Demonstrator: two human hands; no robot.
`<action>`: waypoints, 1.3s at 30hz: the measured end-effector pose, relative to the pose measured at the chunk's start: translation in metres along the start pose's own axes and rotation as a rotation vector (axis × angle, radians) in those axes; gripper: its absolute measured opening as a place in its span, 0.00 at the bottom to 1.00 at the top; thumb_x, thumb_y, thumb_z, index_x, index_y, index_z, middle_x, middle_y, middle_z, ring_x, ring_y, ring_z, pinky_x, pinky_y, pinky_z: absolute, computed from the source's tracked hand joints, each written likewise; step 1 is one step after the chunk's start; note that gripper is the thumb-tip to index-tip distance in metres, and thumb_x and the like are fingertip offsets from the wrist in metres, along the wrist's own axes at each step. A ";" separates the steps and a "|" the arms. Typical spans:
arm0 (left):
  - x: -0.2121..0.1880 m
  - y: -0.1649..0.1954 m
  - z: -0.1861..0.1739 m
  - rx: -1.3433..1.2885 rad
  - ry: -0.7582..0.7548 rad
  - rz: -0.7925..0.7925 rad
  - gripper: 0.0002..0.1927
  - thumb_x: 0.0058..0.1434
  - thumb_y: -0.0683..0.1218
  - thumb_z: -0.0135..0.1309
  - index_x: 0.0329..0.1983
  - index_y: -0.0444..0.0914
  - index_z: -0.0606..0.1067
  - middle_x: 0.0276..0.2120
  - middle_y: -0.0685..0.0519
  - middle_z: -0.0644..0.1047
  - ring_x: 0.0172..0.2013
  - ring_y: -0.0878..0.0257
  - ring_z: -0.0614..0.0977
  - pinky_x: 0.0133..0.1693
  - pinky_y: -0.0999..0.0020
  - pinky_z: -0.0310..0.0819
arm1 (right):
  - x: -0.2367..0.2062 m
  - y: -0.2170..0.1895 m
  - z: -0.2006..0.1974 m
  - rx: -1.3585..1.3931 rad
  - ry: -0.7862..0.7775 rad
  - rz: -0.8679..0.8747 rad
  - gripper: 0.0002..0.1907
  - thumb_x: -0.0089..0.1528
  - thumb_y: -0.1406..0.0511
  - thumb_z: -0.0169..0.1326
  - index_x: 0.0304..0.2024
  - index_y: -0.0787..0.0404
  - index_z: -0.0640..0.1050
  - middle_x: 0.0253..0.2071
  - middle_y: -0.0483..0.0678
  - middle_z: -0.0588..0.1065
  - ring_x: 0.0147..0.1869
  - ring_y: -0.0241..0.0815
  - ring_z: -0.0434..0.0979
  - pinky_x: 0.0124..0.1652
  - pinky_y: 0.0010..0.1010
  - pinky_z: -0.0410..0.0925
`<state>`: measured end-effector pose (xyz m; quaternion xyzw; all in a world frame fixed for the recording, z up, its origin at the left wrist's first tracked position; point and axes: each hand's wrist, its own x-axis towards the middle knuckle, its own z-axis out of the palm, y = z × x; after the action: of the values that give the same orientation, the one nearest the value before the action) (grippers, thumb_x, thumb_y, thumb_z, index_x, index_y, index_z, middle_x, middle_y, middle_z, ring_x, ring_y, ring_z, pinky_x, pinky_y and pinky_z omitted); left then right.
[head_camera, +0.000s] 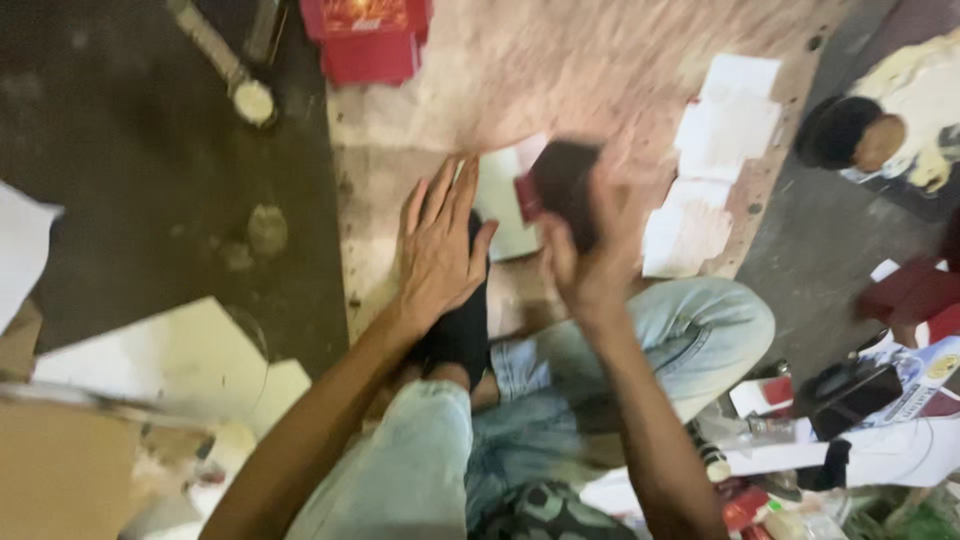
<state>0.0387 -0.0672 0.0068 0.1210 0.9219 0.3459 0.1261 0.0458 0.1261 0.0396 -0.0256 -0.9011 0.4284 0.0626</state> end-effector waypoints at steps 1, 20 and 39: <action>0.001 0.000 0.001 -0.003 0.026 0.030 0.37 0.72 0.54 0.47 0.77 0.32 0.54 0.75 0.46 0.60 0.75 0.53 0.58 0.74 0.52 0.44 | 0.003 0.003 0.001 -0.196 -0.034 -0.151 0.30 0.69 0.58 0.61 0.70 0.58 0.67 0.53 0.61 0.73 0.56 0.53 0.76 0.53 0.44 0.71; 0.100 0.043 -0.039 0.061 -0.161 0.594 0.13 0.64 0.50 0.62 0.48 0.40 0.78 0.57 0.51 0.73 0.64 0.49 0.70 0.64 0.49 0.61 | -0.012 0.016 -0.016 0.382 -0.034 0.373 0.26 0.65 0.71 0.54 0.66 0.64 0.68 0.52 0.53 0.79 0.56 0.52 0.80 0.56 0.39 0.72; 0.020 0.017 -0.031 -0.723 -0.184 -0.183 0.34 0.58 0.46 0.66 0.69 0.43 0.72 0.53 0.46 0.83 0.43 0.58 0.86 0.48 0.73 0.82 | -0.035 0.025 -0.027 0.926 0.198 0.618 0.37 0.61 0.72 0.61 0.70 0.66 0.60 0.44 0.53 0.77 0.46 0.43 0.80 0.47 0.35 0.75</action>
<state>0.0120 -0.0674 0.0376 0.0164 0.7322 0.6236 0.2734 0.0840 0.1587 0.0340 -0.2981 -0.5595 0.7730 0.0229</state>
